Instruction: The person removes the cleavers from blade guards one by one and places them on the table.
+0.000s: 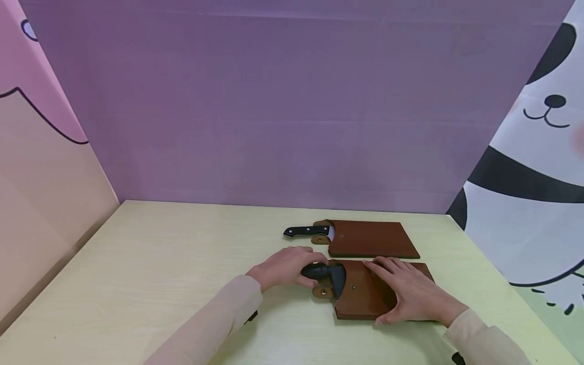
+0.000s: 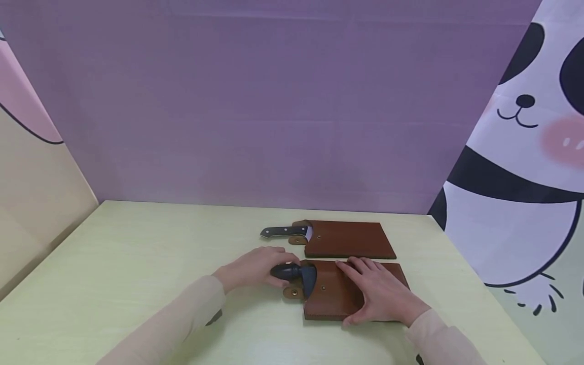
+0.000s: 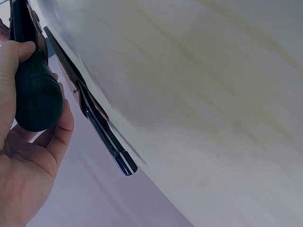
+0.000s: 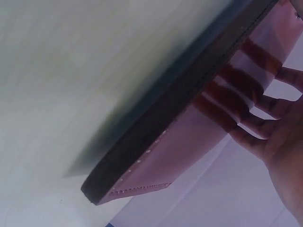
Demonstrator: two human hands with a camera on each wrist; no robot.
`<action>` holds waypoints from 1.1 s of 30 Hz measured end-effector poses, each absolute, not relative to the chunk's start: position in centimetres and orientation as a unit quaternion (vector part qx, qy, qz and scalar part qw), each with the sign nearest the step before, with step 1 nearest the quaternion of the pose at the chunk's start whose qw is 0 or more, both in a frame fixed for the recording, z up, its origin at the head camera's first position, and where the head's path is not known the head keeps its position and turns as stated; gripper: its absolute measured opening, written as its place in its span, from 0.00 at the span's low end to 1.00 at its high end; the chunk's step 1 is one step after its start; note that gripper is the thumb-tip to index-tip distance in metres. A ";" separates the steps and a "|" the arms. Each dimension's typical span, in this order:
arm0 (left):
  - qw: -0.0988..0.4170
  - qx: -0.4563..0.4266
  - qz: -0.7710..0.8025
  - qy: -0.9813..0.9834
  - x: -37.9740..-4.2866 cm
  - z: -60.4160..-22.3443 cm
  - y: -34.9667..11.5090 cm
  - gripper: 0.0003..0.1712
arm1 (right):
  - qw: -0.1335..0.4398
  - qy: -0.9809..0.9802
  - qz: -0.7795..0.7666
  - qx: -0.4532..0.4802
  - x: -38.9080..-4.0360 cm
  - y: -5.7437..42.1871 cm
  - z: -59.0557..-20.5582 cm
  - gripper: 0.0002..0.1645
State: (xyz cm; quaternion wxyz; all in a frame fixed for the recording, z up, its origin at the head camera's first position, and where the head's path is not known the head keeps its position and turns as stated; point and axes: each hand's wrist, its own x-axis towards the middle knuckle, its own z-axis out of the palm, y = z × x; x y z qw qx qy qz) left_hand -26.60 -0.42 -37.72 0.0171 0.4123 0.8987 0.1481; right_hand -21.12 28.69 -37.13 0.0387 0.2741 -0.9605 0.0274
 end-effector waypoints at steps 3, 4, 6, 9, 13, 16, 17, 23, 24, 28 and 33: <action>0.019 0.410 0.146 0.900 -26.6 -37.7 -0.6 0.27 | 0.039 -0.960 0.028 0.275 -21.1 28.7 -37.2 0.68; 0.020 0.409 0.146 0.900 -26.6 -37.7 -0.7 0.27 | 0.039 -0.960 0.028 0.276 -21.1 28.7 -37.2 0.68; 0.021 0.409 0.146 0.901 -26.6 -37.7 -0.8 0.27 | 0.041 -0.959 0.027 0.278 -21.1 28.7 -37.3 0.67; 0.018 0.410 0.143 0.901 -26.6 -37.8 -1.0 0.27 | 0.045 -0.959 0.024 0.279 -21.2 28.7 -37.3 0.67; 0.009 0.413 0.139 0.900 -26.8 -38.0 -1.1 0.26 | 0.046 -0.959 0.023 0.279 -21.2 28.7 -37.3 0.67; 0.007 0.414 0.140 0.899 -26.9 -38.1 -1.2 0.26 | 0.044 -0.959 0.025 0.278 -21.2 28.7 -37.2 0.67; 0.008 0.414 0.142 0.899 -26.9 -38.1 -1.3 0.26 | 0.044 -0.960 0.026 0.277 -21.2 28.7 -37.2 0.67; 0.012 0.410 0.149 0.900 -26.8 -38.0 -1.6 0.26 | 0.039 -0.961 0.029 0.273 -21.1 28.7 -37.1 0.67; 0.011 0.411 0.150 0.899 -26.8 -38.0 -1.6 0.26 | 0.037 -0.961 0.029 0.272 -21.1 28.7 -37.1 0.67; 0.008 0.413 0.151 0.898 -27.0 -38.2 -1.8 0.25 | 0.031 -0.963 0.030 0.268 -21.1 28.7 -37.1 0.67; 0.006 0.417 0.151 0.896 -27.0 -38.3 -2.0 0.26 | 0.031 -0.963 0.032 0.266 -21.1 28.8 -37.3 0.67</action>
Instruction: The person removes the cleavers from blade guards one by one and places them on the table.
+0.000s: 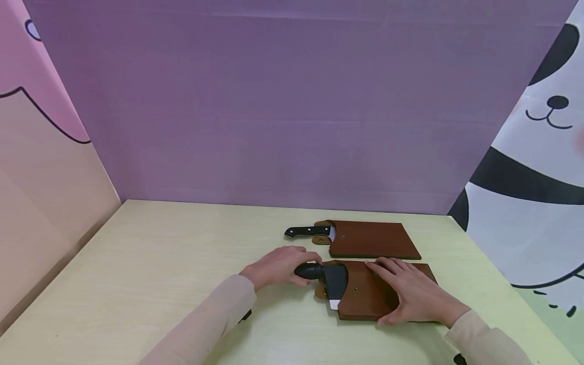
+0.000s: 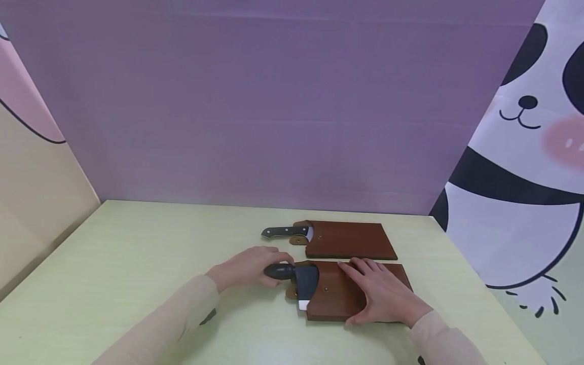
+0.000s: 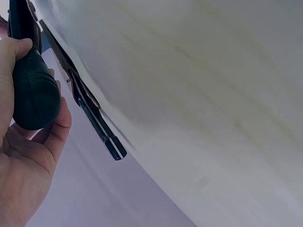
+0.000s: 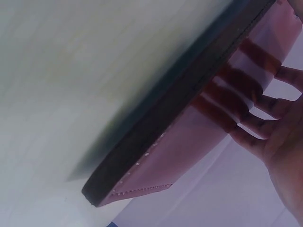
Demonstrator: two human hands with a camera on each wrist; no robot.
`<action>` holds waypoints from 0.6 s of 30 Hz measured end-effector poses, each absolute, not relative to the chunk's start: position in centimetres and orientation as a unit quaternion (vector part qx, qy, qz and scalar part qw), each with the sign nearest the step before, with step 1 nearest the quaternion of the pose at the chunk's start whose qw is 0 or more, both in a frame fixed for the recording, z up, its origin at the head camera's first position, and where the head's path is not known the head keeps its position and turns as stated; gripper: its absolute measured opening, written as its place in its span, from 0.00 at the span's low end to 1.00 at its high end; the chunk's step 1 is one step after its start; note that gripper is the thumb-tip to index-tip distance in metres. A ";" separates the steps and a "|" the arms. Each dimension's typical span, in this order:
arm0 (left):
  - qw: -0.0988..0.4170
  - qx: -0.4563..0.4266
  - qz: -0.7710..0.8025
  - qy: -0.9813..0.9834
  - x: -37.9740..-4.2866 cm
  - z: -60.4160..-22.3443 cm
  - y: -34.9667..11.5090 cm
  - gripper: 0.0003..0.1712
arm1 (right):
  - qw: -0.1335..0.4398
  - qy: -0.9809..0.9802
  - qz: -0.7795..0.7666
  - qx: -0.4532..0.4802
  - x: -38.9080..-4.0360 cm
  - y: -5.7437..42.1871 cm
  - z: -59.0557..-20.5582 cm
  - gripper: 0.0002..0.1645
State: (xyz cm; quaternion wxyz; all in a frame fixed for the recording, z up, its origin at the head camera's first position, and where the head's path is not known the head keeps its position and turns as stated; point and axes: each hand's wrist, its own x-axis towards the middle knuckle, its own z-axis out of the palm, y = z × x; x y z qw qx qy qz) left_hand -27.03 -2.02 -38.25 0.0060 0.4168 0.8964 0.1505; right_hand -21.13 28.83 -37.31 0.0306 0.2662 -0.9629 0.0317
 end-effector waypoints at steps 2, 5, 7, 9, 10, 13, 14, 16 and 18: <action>0.004 0.418 0.149 0.896 -27.0 -38.2 -2.1 0.26 | 0.032 -0.963 0.031 0.267 -21.2 28.9 -37.3 0.67; 0.004 0.416 0.147 0.897 -27.0 -38.2 -2.3 0.26 | 0.033 -0.963 0.032 0.267 -21.1 29.0 -37.3 0.68; 0.006 0.416 0.148 0.897 -27.0 -38.2 -2.5 0.26 | 0.033 -0.963 0.030 0.266 -21.1 29.0 -37.4 0.67; 0.008 0.416 0.150 0.897 -26.9 -38.1 -2.6 0.25 | 0.033 -0.963 0.030 0.266 -21.1 29.0 -37.4 0.67; 0.008 0.416 0.151 0.897 -26.9 -38.1 -2.7 0.25 | 0.032 -0.963 0.030 0.265 -21.1 29.0 -37.4 0.67; 0.010 0.416 0.151 0.897 -26.9 -38.1 -2.8 0.25 | 0.032 -0.963 0.032 0.264 -21.1 29.0 -37.4 0.67; 0.011 0.415 0.150 0.897 -26.8 -38.0 -2.9 0.25 | 0.032 -0.963 0.032 0.264 -21.1 29.0 -37.4 0.67; 0.010 0.415 0.149 0.898 -26.8 -38.0 -3.0 0.25 | 0.032 -0.963 0.032 0.265 -21.1 29.1 -37.4 0.67; 0.010 0.415 0.151 0.897 -26.7 -37.9 -3.1 0.24 | 0.031 -0.963 0.033 0.266 -21.1 29.1 -37.4 0.67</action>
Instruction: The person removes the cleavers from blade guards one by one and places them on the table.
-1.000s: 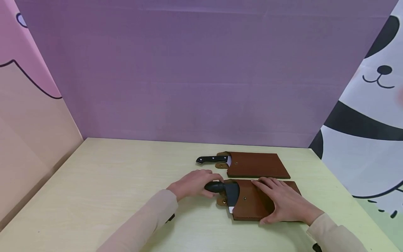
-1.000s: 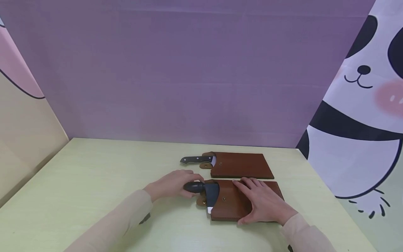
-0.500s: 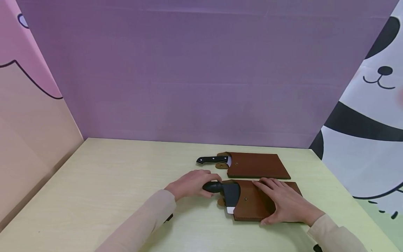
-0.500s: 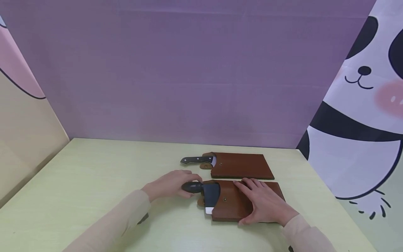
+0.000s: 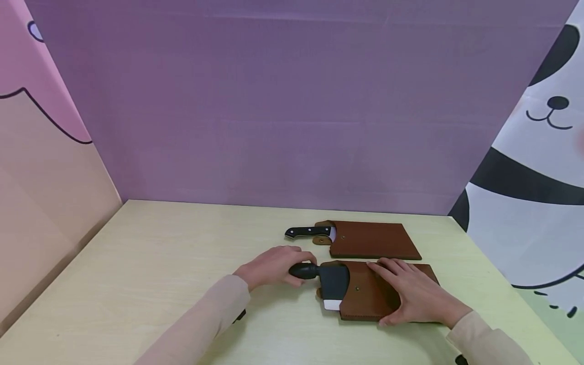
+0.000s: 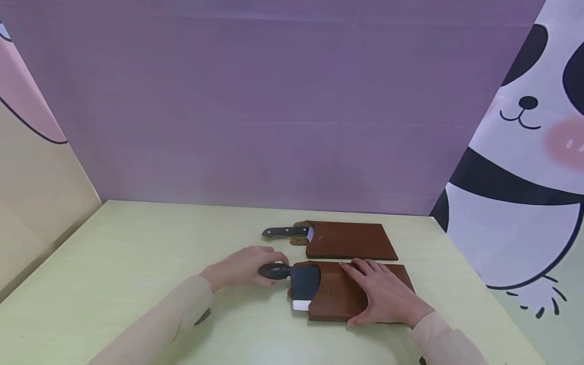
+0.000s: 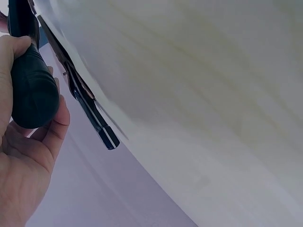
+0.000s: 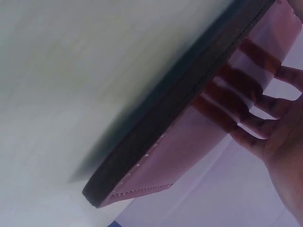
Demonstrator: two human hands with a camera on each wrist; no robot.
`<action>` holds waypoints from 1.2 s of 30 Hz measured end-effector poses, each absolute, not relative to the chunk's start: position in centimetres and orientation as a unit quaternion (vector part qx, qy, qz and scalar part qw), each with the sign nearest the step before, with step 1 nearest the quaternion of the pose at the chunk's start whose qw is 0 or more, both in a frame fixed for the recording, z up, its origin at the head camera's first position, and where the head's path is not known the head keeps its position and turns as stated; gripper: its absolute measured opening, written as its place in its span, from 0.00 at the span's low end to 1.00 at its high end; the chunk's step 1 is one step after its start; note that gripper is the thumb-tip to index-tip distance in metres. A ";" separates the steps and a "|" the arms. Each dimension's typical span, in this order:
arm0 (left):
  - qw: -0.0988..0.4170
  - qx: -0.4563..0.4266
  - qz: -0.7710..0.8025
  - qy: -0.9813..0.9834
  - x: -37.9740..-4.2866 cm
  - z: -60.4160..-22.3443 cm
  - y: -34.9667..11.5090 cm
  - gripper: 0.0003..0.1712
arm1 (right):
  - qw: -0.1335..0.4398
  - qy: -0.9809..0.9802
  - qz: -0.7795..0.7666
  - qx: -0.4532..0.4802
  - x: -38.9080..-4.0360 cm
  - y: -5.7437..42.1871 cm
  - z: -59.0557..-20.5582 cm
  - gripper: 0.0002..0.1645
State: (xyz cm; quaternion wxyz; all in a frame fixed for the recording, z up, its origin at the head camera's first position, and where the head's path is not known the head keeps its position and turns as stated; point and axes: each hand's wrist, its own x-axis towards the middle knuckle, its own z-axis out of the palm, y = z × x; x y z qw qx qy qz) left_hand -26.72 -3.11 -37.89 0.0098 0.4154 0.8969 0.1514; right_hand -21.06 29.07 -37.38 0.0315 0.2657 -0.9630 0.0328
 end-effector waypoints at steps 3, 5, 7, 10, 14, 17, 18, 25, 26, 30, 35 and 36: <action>0.007 0.418 0.151 0.896 -26.7 -37.9 -3.3 0.24 | 0.033 -0.962 0.032 0.269 -21.0 29.1 -37.4 0.67; 0.004 0.420 0.150 0.895 -26.7 -37.9 -3.4 0.24 | 0.037 -0.961 0.033 0.271 -21.0 29.1 -37.4 0.67; 0.001 0.422 0.148 0.894 -26.7 -38.0 -3.5 0.24 | 0.041 -0.961 0.032 0.272 -21.0 29.2 -37.4 0.67; 0.000 0.425 0.146 0.893 -26.8 -38.0 -3.6 0.24 | 0.048 -0.959 0.030 0.277 -20.9 29.4 -37.5 0.67; 0.002 0.425 0.144 0.893 -26.7 -38.0 -3.8 0.25 | 0.048 -0.960 0.027 0.274 -21.0 29.5 -37.6 0.67; 0.005 0.424 0.146 0.894 -26.7 -37.9 -3.8 0.25 | 0.044 -0.962 0.028 0.269 -21.0 29.5 -37.7 0.67; 0.008 0.422 0.148 0.894 -26.7 -37.9 -3.9 0.26 | 0.044 -0.962 0.028 0.269 -21.0 29.5 -37.7 0.67; 0.014 0.418 0.150 0.896 -26.8 -38.0 -4.1 0.25 | 0.046 -0.962 0.030 0.268 -21.0 29.8 -37.8 0.67; 0.014 0.419 0.149 0.896 -26.9 -38.1 -4.2 0.25 | 0.045 -0.962 0.030 0.267 -21.0 29.8 -37.8 0.67; 0.013 0.421 0.149 0.895 -27.0 -38.2 -4.4 0.26 | 0.041 -0.963 0.030 0.265 -21.0 30.0 -37.7 0.67; 0.016 0.417 0.154 0.896 -27.2 -38.4 -4.7 0.26 | 0.037 -0.965 0.031 0.259 -21.0 30.1 -37.8 0.67; 0.016 0.417 0.154 0.896 -27.2 -38.4 -4.8 0.26 | 0.036 -0.965 0.032 0.258 -21.0 30.2 -37.8 0.67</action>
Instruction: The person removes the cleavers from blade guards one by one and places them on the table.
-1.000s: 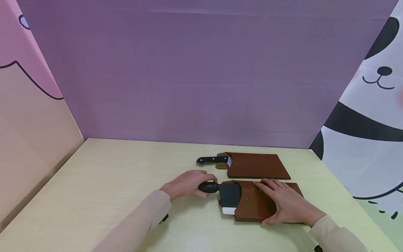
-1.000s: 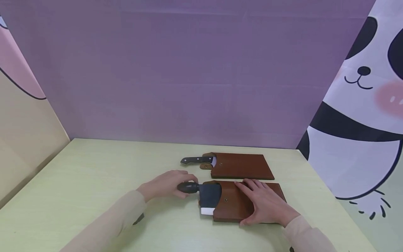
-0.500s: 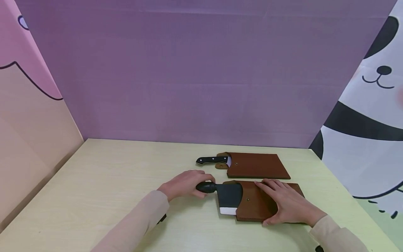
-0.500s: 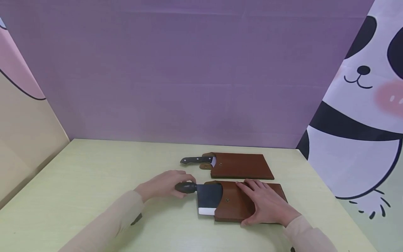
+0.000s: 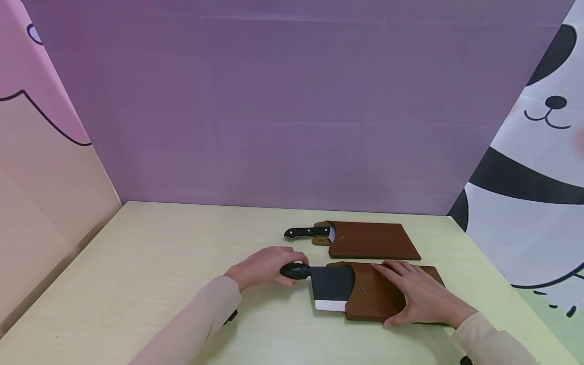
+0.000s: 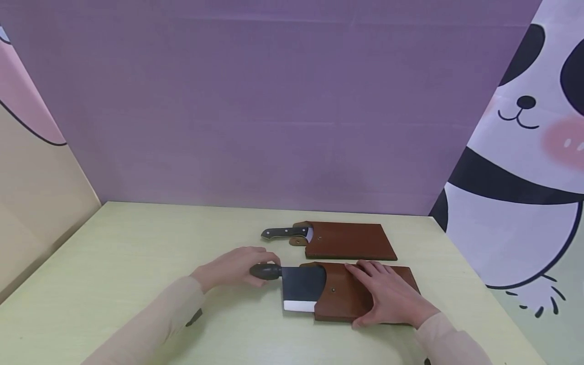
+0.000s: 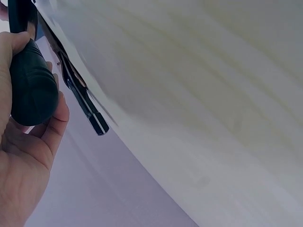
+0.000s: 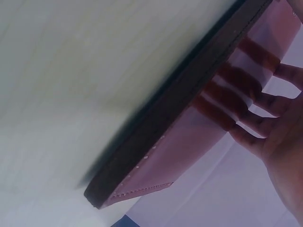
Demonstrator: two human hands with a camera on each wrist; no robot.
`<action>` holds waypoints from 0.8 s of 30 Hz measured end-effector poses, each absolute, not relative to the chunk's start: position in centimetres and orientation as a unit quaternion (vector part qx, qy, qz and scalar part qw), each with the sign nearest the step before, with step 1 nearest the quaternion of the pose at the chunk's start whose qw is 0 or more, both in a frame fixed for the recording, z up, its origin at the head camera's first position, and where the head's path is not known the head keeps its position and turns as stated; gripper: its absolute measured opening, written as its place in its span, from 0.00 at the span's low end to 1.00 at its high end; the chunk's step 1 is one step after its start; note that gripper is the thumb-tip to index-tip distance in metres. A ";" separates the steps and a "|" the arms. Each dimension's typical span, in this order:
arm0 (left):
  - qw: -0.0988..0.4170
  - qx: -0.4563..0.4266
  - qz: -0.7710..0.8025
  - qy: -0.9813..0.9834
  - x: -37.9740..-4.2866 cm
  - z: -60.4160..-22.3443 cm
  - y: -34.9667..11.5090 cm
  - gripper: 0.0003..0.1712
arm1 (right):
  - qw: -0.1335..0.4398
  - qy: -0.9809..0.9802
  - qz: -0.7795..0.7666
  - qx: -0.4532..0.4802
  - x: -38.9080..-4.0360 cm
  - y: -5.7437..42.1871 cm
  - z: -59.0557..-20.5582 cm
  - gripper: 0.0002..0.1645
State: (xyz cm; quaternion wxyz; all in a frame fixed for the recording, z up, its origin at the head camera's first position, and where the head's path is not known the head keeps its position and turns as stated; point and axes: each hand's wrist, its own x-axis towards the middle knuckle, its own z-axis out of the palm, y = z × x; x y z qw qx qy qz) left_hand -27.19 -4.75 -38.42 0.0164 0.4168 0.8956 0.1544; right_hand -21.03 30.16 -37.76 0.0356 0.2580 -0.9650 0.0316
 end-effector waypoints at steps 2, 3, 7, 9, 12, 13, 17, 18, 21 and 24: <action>0.016 0.418 0.156 0.895 -27.1 -38.4 -4.8 0.26 | 0.035 -0.965 0.032 0.257 -21.0 30.2 -37.8 0.67; 0.016 0.418 0.157 0.894 -27.1 -38.4 -4.9 0.26 | 0.034 -0.965 0.033 0.256 -21.0 30.2 -37.8 0.67; 0.015 0.419 0.159 0.894 -27.1 -38.3 -5.0 0.26 | 0.038 -0.965 0.032 0.259 -21.0 30.3 -37.7 0.66; 0.015 0.418 0.157 0.895 -27.1 -38.3 -5.1 0.26 | 0.042 -0.964 0.030 0.261 -21.0 30.5 -37.7 0.66; 0.015 0.416 0.155 0.896 -27.0 -38.1 -5.3 0.26 | 0.047 -0.964 0.028 0.261 -21.0 30.7 -37.8 0.66; 0.014 0.416 0.154 0.896 -27.0 -38.1 -5.3 0.25 | 0.048 -0.964 0.028 0.261 -21.0 30.8 -37.8 0.66; 0.013 0.417 0.154 0.896 -27.0 -38.1 -5.5 0.25 | 0.047 -0.964 0.030 0.260 -21.1 30.9 -37.9 0.66; 0.013 0.417 0.153 0.896 -27.0 -38.1 -5.5 0.25 | 0.046 -0.964 0.030 0.259 -21.1 30.9 -37.9 0.66; 0.015 0.417 0.154 0.896 -27.0 -38.1 -5.6 0.25 | 0.045 -0.964 0.031 0.259 -21.1 30.9 -37.9 0.66; 0.016 0.416 0.153 0.896 -27.0 -38.1 -5.7 0.25 | 0.046 -0.964 0.032 0.260 -21.1 30.9 -37.9 0.66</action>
